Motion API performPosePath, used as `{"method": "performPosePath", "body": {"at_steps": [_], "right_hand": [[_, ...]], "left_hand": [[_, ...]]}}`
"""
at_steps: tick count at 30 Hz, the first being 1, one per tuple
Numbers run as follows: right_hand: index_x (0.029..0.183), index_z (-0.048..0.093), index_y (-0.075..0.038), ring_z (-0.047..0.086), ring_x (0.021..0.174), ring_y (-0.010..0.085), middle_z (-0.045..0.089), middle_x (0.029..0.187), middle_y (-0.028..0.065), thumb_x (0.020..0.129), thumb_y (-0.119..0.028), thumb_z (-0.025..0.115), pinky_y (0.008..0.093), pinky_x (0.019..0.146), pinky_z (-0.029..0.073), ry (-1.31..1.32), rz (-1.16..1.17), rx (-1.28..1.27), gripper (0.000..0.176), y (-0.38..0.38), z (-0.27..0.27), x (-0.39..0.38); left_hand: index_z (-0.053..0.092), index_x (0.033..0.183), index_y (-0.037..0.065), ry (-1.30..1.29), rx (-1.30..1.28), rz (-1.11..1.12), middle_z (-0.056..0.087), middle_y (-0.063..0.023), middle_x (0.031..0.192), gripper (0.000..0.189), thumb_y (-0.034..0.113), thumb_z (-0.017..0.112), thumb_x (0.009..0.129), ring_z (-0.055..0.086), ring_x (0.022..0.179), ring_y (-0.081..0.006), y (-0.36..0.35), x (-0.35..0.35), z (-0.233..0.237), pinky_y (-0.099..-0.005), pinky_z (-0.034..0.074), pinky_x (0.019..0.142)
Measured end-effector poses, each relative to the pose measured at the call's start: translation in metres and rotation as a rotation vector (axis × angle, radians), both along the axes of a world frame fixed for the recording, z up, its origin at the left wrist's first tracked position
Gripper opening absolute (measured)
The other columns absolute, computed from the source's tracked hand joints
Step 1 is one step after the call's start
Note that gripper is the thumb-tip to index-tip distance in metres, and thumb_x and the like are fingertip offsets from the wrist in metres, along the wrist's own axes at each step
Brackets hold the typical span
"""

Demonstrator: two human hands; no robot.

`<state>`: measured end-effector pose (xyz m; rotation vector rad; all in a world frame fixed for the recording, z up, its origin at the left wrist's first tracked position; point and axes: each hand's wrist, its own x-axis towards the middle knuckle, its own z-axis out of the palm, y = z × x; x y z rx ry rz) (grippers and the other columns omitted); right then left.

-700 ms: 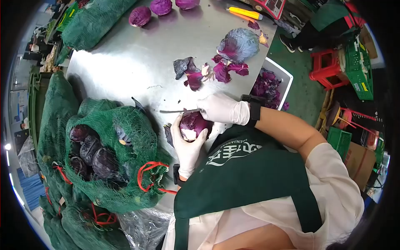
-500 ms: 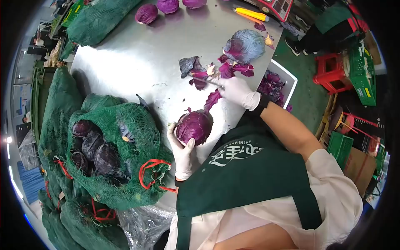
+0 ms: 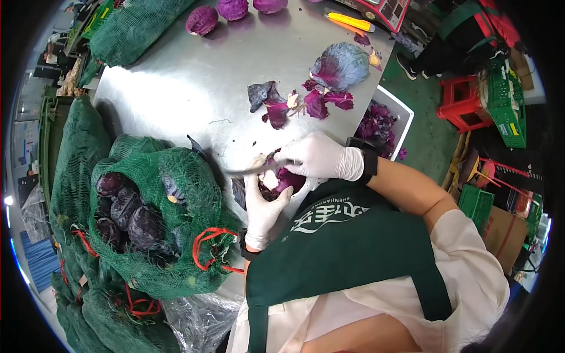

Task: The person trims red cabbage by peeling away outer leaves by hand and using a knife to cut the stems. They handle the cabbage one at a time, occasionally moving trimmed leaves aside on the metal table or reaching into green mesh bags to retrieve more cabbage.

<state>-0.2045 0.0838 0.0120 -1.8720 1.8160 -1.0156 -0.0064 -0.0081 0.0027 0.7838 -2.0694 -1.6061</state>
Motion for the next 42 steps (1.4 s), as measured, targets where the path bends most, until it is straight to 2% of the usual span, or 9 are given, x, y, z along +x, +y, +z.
{"method": "performPosePath", "body": {"at_steps": [1, 6, 10, 13, 28, 30, 34, 37, 42], "right_hand": [[0.101, 0.072, -0.012, 0.066, 0.065, 0.0287, 0.067, 0.076, 0.0084, 0.084, -0.019, 0.069, 0.0381, 0.061, 0.054, 0.045, -0.122, -0.069, 0.019, 0.000, 0.002, -0.002], [0.088, 0.063, -0.008, 0.066, 0.066, 0.0343, 0.065, 0.072, 0.0132, 0.089, -0.033, 0.065, 0.0446, 0.058, 0.051, 0.208, -0.551, 0.306, 0.026, 0.017, -0.054, -0.054], [0.128, 0.055, -0.012, 0.067, 0.070, 0.0366, 0.067, 0.083, 0.0172, 0.089, -0.025, 0.062, 0.0469, 0.063, 0.052, 0.002, -0.282, 0.372, 0.041, 0.028, 0.007, -0.009], [0.146, 0.043, -0.017, 0.067, 0.067, 0.0361, 0.068, 0.082, 0.0162, 0.086, -0.018, 0.061, 0.0454, 0.061, 0.054, 0.046, -0.185, 0.404, 0.063, 0.037, 0.023, 0.010], [0.131, 0.057, -0.011, 0.068, 0.062, 0.0302, 0.070, 0.079, 0.0176, 0.086, -0.009, 0.056, 0.0412, 0.054, 0.052, -0.033, -0.286, 0.320, 0.044, 0.029, -0.034, -0.038], [0.143, 0.049, -0.006, 0.062, 0.053, 0.0193, 0.069, 0.074, 0.0109, 0.083, -0.004, 0.055, 0.0332, 0.047, 0.046, -0.812, -0.259, 0.703, 0.061, 0.025, -0.037, -0.056], [0.145, 0.043, -0.004, 0.061, 0.054, 0.0154, 0.068, 0.076, 0.0088, 0.084, -0.009, 0.061, 0.0314, 0.048, 0.047, -0.921, -0.619, 0.549, 0.065, 0.031, -0.044, -0.081], [0.131, 0.051, -0.006, 0.072, 0.078, 0.0286, 0.072, 0.092, 0.0162, 0.091, -0.034, 0.065, 0.0388, 0.070, 0.057, 0.105, -0.702, 0.553, 0.051, 0.025, -0.012, -0.060], [0.111, 0.062, -0.013, 0.069, 0.078, 0.0315, 0.070, 0.086, 0.0112, 0.086, -0.033, 0.071, 0.0415, 0.069, 0.055, -0.230, -0.107, 0.178, 0.033, 0.017, 0.028, 0.017]], "left_hand": [[0.049, 0.137, 0.002, -0.006, -0.003, -0.012, 0.048, -0.0170, 0.134, 0.077, 0.011, 0.081, 0.068, 0.045, 0.130, -0.0294, 0.000, -0.001, 0.002, -0.0407, 0.035, 0.112], [0.049, 0.140, 0.004, -0.052, -0.006, -0.053, 0.048, -0.0161, 0.134, 0.081, 0.010, 0.083, 0.066, 0.044, 0.130, -0.0286, 0.001, 0.004, 0.011, -0.0406, 0.035, 0.113], [0.040, 0.143, -0.002, 0.006, 0.186, 0.107, 0.047, -0.0169, 0.131, 0.087, 0.009, 0.083, 0.069, 0.046, 0.128, -0.0313, 0.018, -0.008, 0.010, -0.0400, 0.035, 0.112], [0.039, 0.142, -0.003, -0.127, -0.158, -0.009, 0.047, -0.0181, 0.136, 0.083, 0.015, 0.083, 0.074, 0.048, 0.128, -0.0271, 0.018, -0.012, 0.003, -0.0386, 0.041, 0.108], [0.046, 0.132, -0.001, -0.104, -0.518, -0.065, 0.052, -0.0191, 0.122, 0.081, 0.012, 0.084, 0.062, 0.051, 0.117, -0.0350, 0.038, -0.041, 0.014, -0.0420, 0.039, 0.104], [0.044, 0.135, 0.000, -0.059, -0.371, -0.088, 0.049, -0.0189, 0.132, 0.084, 0.013, 0.084, 0.063, 0.048, 0.126, -0.0330, 0.030, -0.028, 0.004, -0.0424, 0.035, 0.111], [0.040, 0.142, 0.002, 0.260, 0.323, 0.051, 0.046, -0.0133, 0.139, 0.088, 0.007, 0.086, 0.067, 0.046, 0.131, -0.0270, 0.014, 0.021, -0.021, -0.0406, 0.034, 0.114], [0.038, 0.144, 0.004, 0.242, 0.430, 0.143, 0.044, -0.0120, 0.142, 0.086, -0.002, 0.081, 0.070, 0.045, 0.132, -0.0245, 0.017, 0.032, -0.011, -0.0393, 0.037, 0.113], [0.038, 0.143, 0.004, 0.148, 0.207, 0.080, 0.045, -0.0138, 0.141, 0.086, 0.001, 0.083, 0.070, 0.045, 0.132, -0.0235, 0.021, 0.023, -0.019, -0.0389, 0.038, 0.112]]}}
